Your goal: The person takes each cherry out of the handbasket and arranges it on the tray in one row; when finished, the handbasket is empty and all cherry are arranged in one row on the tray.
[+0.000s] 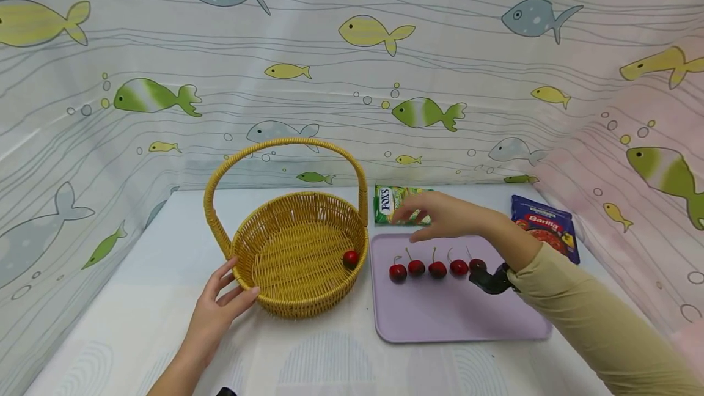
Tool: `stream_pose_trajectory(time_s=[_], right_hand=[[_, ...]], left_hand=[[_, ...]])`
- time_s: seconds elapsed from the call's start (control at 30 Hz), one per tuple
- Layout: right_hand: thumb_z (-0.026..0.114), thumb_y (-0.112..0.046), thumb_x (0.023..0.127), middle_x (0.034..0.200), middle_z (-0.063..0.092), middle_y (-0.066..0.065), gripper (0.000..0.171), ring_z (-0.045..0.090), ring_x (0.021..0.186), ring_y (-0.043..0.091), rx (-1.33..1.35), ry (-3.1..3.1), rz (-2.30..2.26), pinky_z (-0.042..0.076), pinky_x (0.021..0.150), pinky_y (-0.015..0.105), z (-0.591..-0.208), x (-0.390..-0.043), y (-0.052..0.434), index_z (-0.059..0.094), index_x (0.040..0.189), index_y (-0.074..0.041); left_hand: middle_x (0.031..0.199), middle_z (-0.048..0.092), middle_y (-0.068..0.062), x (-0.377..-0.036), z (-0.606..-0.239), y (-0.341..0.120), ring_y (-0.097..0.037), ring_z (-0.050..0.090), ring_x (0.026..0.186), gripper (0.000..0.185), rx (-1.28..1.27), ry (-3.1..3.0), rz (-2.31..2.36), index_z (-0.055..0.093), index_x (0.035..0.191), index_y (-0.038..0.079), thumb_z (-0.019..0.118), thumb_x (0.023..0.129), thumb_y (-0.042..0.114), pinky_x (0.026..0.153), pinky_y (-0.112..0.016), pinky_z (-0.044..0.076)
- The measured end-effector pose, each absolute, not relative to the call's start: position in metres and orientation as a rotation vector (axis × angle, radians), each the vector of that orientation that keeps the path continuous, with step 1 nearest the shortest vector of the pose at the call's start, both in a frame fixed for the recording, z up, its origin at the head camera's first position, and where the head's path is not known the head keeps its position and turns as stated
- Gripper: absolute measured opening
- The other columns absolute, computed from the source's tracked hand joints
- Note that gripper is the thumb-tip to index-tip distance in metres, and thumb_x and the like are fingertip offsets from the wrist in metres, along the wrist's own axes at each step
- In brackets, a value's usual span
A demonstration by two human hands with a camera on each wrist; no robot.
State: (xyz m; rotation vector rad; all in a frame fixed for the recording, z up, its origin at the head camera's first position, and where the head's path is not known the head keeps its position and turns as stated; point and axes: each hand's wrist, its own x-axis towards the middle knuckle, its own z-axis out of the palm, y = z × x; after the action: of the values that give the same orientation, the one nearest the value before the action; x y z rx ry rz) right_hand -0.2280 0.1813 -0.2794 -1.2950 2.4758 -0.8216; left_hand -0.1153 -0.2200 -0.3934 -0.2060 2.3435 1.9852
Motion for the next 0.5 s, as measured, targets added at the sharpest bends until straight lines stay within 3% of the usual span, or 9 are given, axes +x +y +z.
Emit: stream_pose_trajectory(time_s=[0.33,0.5], right_hand=[[0.075,-0.005,0.079,0.112,0.059,-0.002,0.041,0.055,0.099,0.016,-1.392,2.374,-0.84,0.052,0.079,0.034,-0.276,-0.237,0.132,0.061,0.116,-0.011],[0.07,-0.01,0.084,0.113,0.059,-0.001,0.038,0.057,0.101,0.019,-1.326,2.379,-0.821,0.05,0.079,0.027,-0.271,-0.243,0.105,0.058,0.12,-0.011]], left_hand=[[0.148,0.015,-0.019,-0.115,-0.394,-0.222,-0.035,0.031,0.13,0.079,-0.208,2.341,1.987,0.014,0.15,0.022,0.064,0.09,0.022,0.082,-0.02,0.047],[0.148,0.016,-0.019,-0.116,-0.395,-0.222,-0.035,0.032,0.13,0.079,-0.208,2.351,1.982,0.013,0.15,0.022,0.064,0.09,0.022,0.082,-0.022,0.048]])
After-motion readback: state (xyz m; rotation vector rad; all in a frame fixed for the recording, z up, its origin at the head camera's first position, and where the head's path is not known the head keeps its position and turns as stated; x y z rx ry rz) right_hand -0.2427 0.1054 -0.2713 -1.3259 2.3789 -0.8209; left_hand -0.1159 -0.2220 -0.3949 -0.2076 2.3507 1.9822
